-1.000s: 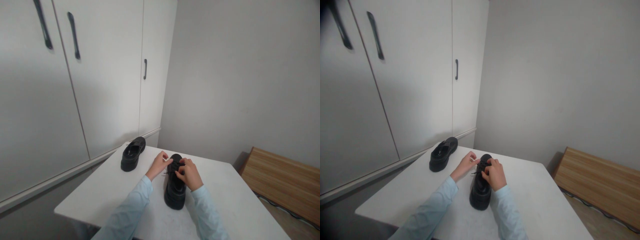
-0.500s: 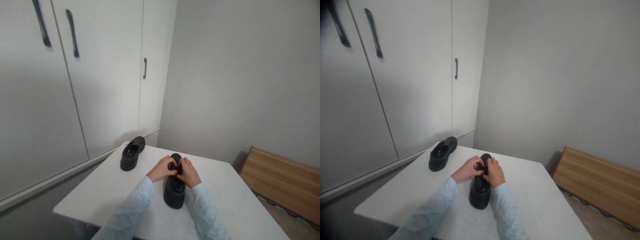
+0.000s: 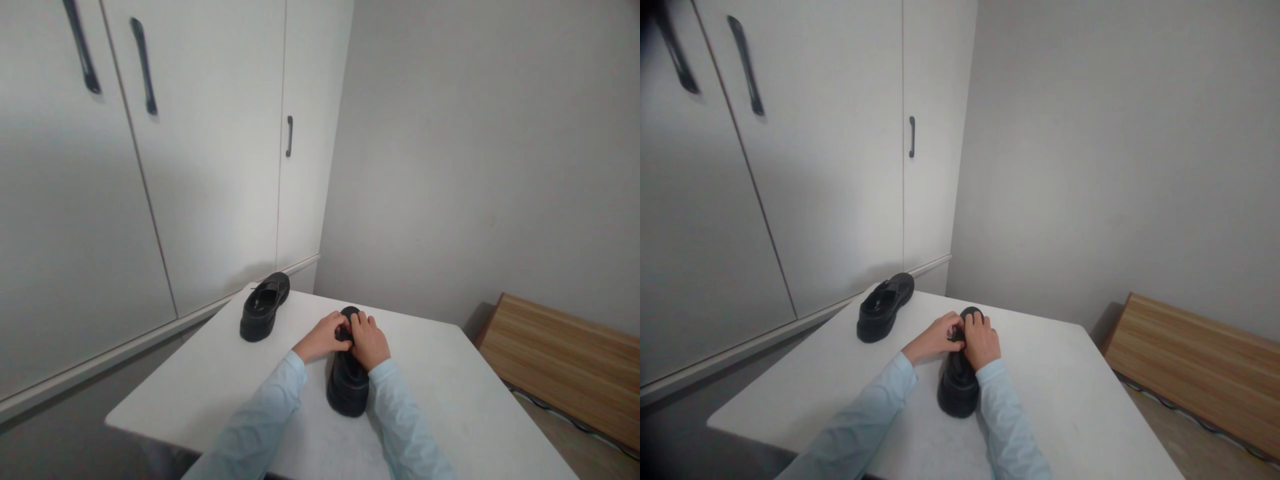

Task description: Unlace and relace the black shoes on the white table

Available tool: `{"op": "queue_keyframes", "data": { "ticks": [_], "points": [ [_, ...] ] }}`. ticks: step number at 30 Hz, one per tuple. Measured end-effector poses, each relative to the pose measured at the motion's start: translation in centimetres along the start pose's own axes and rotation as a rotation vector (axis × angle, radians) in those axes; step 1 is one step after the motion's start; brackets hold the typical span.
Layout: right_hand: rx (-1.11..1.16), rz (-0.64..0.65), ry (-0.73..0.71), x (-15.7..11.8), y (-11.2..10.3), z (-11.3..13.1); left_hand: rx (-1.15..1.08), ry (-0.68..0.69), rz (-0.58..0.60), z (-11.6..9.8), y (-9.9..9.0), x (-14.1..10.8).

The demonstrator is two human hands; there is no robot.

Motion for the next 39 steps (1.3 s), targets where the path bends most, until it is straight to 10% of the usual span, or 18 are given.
{"op": "queue_keyframes", "data": {
  "ticks": [24,39],
  "points": [
    [0.563,-0.124,-0.357,-1.3,-1.2,-3.1,-0.097,-0.031,0.022,0.1,-0.8,-0.2],
    [0.973,-0.088,-0.256,-1.0,-1.0,-3.8,-0.788,-0.086,-0.010,-0.9,0.0,0.3]
  ]
}}
Point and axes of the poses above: each hand's wrist, its own x-axis towards the middle knuckle, its own y-axis out of the palm, z = x × y, the point moved 1 cm from there along x, towards the middle knuckle, and after that the axes turned 10 degrees about z, right-handed, at the moved point
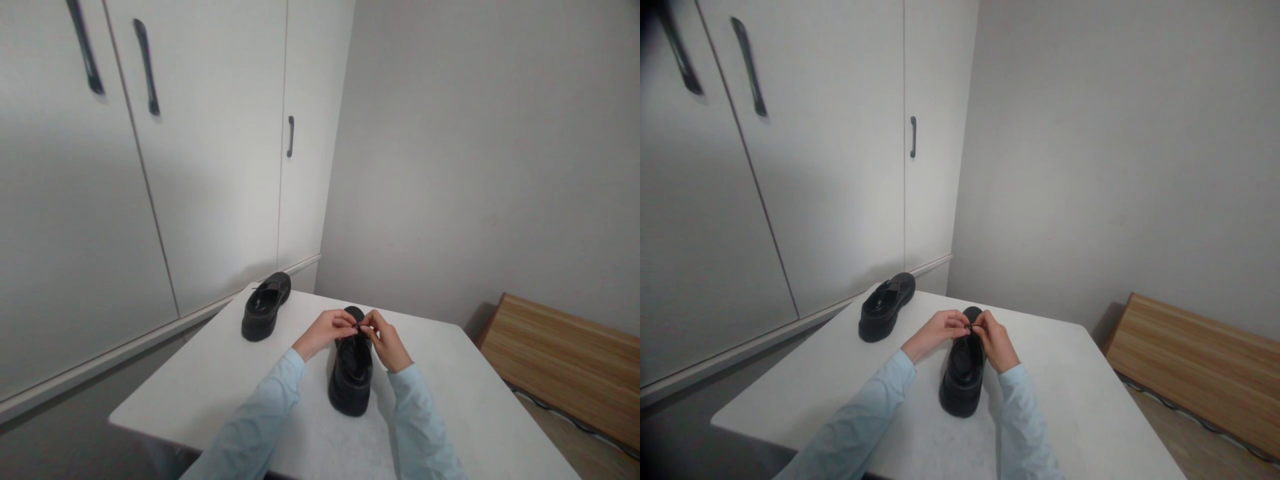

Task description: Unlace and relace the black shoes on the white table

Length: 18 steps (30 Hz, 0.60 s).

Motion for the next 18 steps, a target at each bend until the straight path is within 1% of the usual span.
{"op": "queue_keyframes", "data": {
  "ticks": [5,13,15,18],
  "points": [
    [0.038,0.003,-0.024,0.2,0.5,-0.1,0.033,0.015,-0.024,-0.1,0.2,-0.1],
    [0.082,-0.025,-0.027,0.3,0.6,-0.3,0.195,0.100,-0.084,0.7,0.9,0.3],
    [0.074,-0.038,-0.035,0.4,0.7,-0.2,0.274,0.107,-0.107,0.6,1.0,0.4],
    [0.059,-0.065,-0.049,0.4,0.7,-0.3,0.462,0.136,-0.132,0.4,1.2,0.3]
  ]
}}
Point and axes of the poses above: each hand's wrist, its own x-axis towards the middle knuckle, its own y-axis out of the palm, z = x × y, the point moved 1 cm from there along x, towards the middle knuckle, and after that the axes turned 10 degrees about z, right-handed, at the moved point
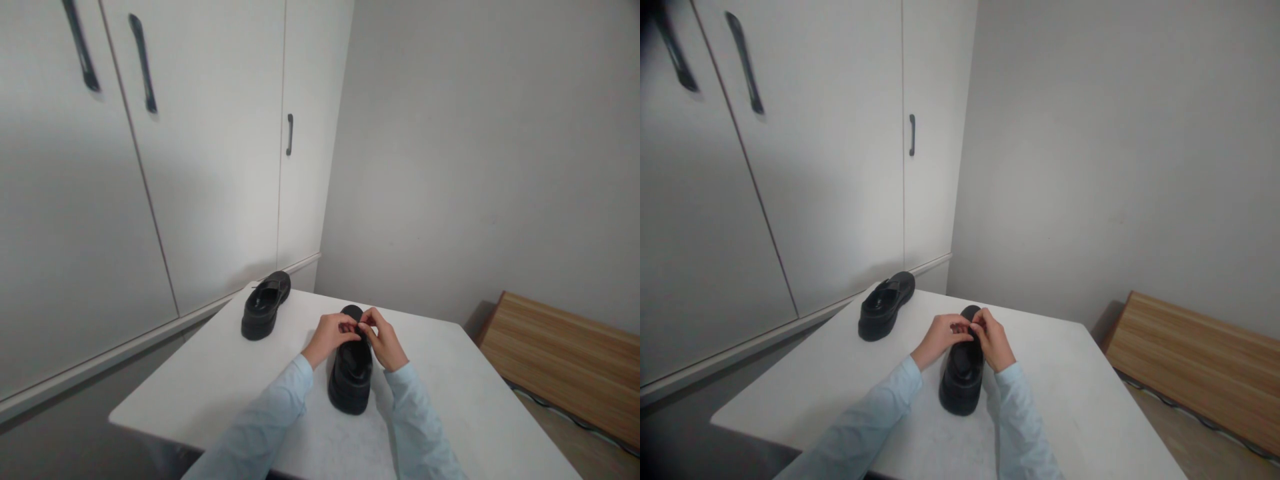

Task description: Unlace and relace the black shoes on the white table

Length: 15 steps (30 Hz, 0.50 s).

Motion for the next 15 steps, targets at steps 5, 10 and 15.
{"op": "queue_keyframes", "data": {
  "ticks": [5,10,15],
  "points": [
    [0.040,-0.019,0.009,0.0,-0.2,-0.8,0.212,0.099,-0.090,-0.5,-0.1,-0.2],
    [0.180,-0.027,0.046,0.0,-0.3,-1.2,0.269,0.155,-0.134,-0.8,-0.1,-0.3],
    [0.258,-0.022,0.054,0.0,-0.5,-1.0,0.329,0.158,-0.109,-1.0,-0.5,-0.3]
  ]
}}
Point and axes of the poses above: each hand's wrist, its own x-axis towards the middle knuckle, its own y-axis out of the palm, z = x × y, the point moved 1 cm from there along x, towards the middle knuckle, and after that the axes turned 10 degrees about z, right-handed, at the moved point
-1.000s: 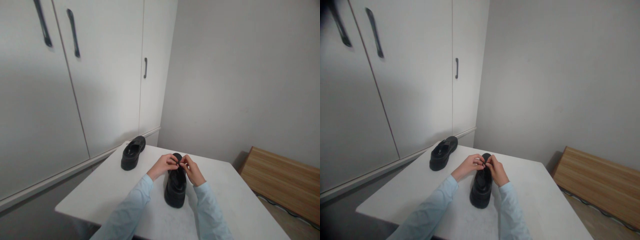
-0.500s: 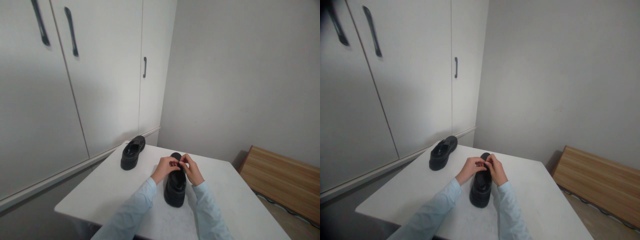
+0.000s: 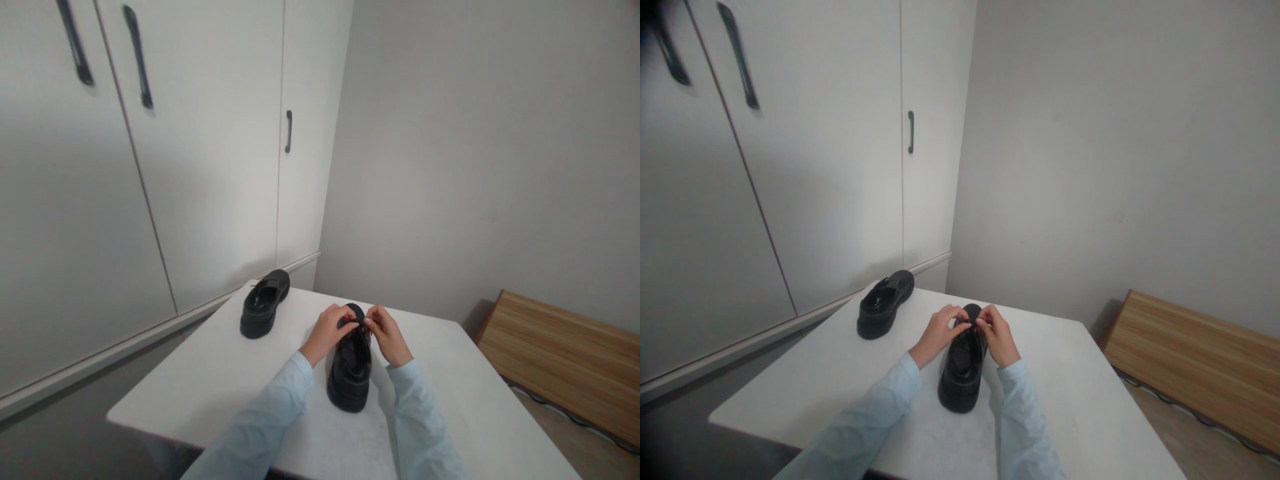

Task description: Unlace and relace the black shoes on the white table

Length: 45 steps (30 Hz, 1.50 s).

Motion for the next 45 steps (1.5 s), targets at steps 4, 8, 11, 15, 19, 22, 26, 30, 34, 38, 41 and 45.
{"op": "queue_keyframes", "data": {
  "ticks": [4,8,11,15,19,22,26,30,34,38,41,45],
  "points": [
    [0.037,0.001,0.007,0.0,-0.3,-0.2,0.045,0.030,0.001,0.6,-0.6,0.0],
    [0.077,0.000,0.020,0.0,-0.6,-0.5,0.060,0.007,0.028,1.4,-1.1,0.0],
    [0.148,0.002,0.041,0.0,-0.9,-0.6,0.076,-0.029,0.046,1.7,-1.4,0.0],
    [0.236,-0.004,0.081,-0.1,-1.3,-0.8,0.001,-0.083,0.028,2.0,-1.6,0.1],
    [0.241,-0.005,0.102,-0.1,-1.6,-1.2,-0.124,-0.132,0.000,2.5,-1.4,0.2],
    [0.226,-0.016,0.103,-0.1,-1.9,-1.5,-0.229,-0.171,0.017,2.9,-1.1,0.1],
    [0.062,-0.031,0.111,-0.3,-2.5,-1.4,-0.350,-0.236,0.022,3.4,-0.8,0.1],
    [-0.183,0.000,0.119,-0.4,-3.0,-1.5,-0.511,-0.315,0.010,3.6,-0.9,0.3],
    [-0.065,0.008,0.151,-0.4,-3.4,-2.3,-0.791,-0.403,-0.028,3.5,-0.8,0.3],
    [0.174,0.119,0.226,-0.7,-3.4,-2.7,-1.069,-0.478,-0.081,3.9,-0.5,0.1],
    [0.304,0.166,0.295,-1.0,-3.5,-2.7,-1.239,-0.549,-0.142,4.4,-0.4,-0.1],
    [0.386,0.167,0.295,-1.1,-3.4,-2.4,-1.434,-0.509,-0.162,4.0,-0.3,0.2]
  ]
}}
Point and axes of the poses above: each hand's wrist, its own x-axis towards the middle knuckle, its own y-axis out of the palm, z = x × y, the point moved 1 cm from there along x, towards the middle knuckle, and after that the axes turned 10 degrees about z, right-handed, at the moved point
